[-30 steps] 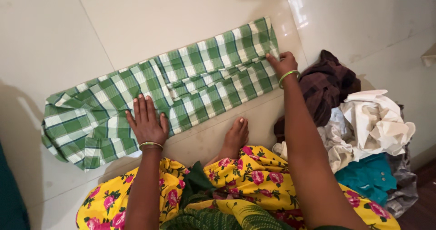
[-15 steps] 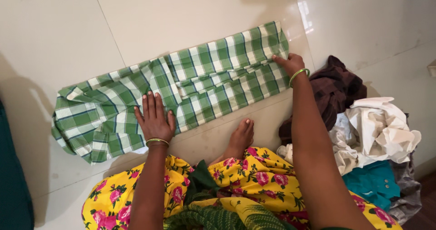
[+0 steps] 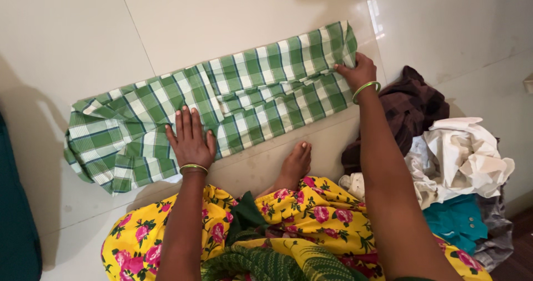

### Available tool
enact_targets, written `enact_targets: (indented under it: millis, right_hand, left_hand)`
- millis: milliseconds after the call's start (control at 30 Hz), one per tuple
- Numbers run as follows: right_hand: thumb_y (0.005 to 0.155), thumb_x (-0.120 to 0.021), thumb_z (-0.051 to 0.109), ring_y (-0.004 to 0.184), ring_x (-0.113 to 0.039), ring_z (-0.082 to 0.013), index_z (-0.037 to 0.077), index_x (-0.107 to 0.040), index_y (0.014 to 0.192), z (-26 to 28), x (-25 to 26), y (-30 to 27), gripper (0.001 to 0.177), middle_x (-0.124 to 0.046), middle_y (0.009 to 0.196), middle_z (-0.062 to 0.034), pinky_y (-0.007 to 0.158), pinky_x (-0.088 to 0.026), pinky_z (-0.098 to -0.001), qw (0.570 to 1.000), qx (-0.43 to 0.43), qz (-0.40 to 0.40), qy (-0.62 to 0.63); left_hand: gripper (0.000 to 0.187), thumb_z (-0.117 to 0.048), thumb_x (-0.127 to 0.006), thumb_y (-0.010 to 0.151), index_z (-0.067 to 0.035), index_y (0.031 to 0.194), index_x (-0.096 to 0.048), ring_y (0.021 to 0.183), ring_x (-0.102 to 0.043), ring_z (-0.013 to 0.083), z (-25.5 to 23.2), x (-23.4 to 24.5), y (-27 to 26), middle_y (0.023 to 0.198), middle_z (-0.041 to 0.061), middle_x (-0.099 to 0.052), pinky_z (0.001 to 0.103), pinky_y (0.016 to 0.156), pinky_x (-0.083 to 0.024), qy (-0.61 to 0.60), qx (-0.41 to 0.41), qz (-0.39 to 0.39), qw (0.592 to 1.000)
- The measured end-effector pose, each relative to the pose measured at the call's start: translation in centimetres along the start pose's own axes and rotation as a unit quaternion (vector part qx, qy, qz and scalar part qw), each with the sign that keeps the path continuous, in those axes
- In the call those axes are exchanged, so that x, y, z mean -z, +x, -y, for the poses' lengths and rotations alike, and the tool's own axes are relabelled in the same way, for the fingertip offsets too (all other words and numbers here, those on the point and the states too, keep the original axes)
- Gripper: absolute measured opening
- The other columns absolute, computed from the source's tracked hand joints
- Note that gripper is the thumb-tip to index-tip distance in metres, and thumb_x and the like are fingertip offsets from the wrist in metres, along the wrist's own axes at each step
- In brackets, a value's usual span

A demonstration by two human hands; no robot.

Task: The person folds a green and white checkered shirt by hand on the floor, smoothing the fabric and aligning the sleeves before folding the garment into a compact rectangle.

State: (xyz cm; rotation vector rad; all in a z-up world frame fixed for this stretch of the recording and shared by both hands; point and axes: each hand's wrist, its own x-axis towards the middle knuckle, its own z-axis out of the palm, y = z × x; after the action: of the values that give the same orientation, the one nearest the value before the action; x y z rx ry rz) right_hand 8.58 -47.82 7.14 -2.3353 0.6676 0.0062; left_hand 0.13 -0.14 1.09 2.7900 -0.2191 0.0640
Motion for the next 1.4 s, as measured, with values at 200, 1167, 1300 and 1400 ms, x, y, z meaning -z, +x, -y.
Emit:
enact_targets:
  millis: [200, 1167, 1300, 1400]
  right_hand:
    - [0.082, -0.086, 0.028, 0.079, -0.07, -0.0374, 0.003, -0.068, 0.097, 4.2, 0.0, -2.9, 0.034, -0.072, 0.085, -0.0188, 0.072, -0.054, -0.0451, 0.986, 0.096, -0.049, -0.127]
    - [0.085, -0.072, 0.006, 0.091, -0.069, -0.0348, 0.014, -0.064, 0.12, 11.8, -13.3, -14.6, 0.036, -0.064, 0.113, -0.0086, 0.073, -0.056, -0.0452, 0.944, 0.302, -0.068, -0.118]
    - [0.086, -0.072, 0.004, 0.097, -0.068, -0.036, 0.011, -0.062, 0.125, 12.4, -13.6, -15.4, 0.041, -0.063, 0.118, -0.011, 0.077, -0.057, -0.0438, 0.954, 0.282, -0.065, -0.074]
    - [0.084, -0.071, 0.004, 0.102, -0.068, -0.034, 0.012, -0.061, 0.127, 12.6, -14.0, -16.1, 0.045, -0.063, 0.118, -0.0093, 0.079, -0.058, -0.0425, 0.952, 0.292, -0.029, -0.083]
  left_hand:
    - [0.069, -0.034, -0.053, 0.098, -0.005, 0.16, -0.041, 0.157, -0.028, 0.0317, 0.1, -0.1, 0.0, 0.168, 0.016, -0.036, 0.061, 0.126, -0.012, -0.002, 0.0, -0.004, 1.0]
    - [0.069, -0.034, -0.053, 0.099, -0.005, 0.161, -0.04, 0.158, -0.026, 0.0313, 0.3, -0.4, -0.1, 0.168, 0.016, -0.035, 0.061, 0.126, -0.013, 0.0, -0.003, -0.002, 1.0]
    - [0.069, -0.034, -0.053, 0.1, -0.006, 0.161, -0.04, 0.158, -0.026, 0.031, 0.3, -0.4, -0.1, 0.169, 0.015, -0.034, 0.061, 0.126, -0.013, -0.002, 0.0, 0.001, 1.0]
    - [0.069, -0.034, -0.053, 0.099, -0.006, 0.161, -0.04, 0.158, -0.026, 0.031, 0.3, -0.2, 0.0, 0.168, 0.015, -0.034, 0.061, 0.126, -0.013, 0.0, 0.0, 0.002, 1.0]
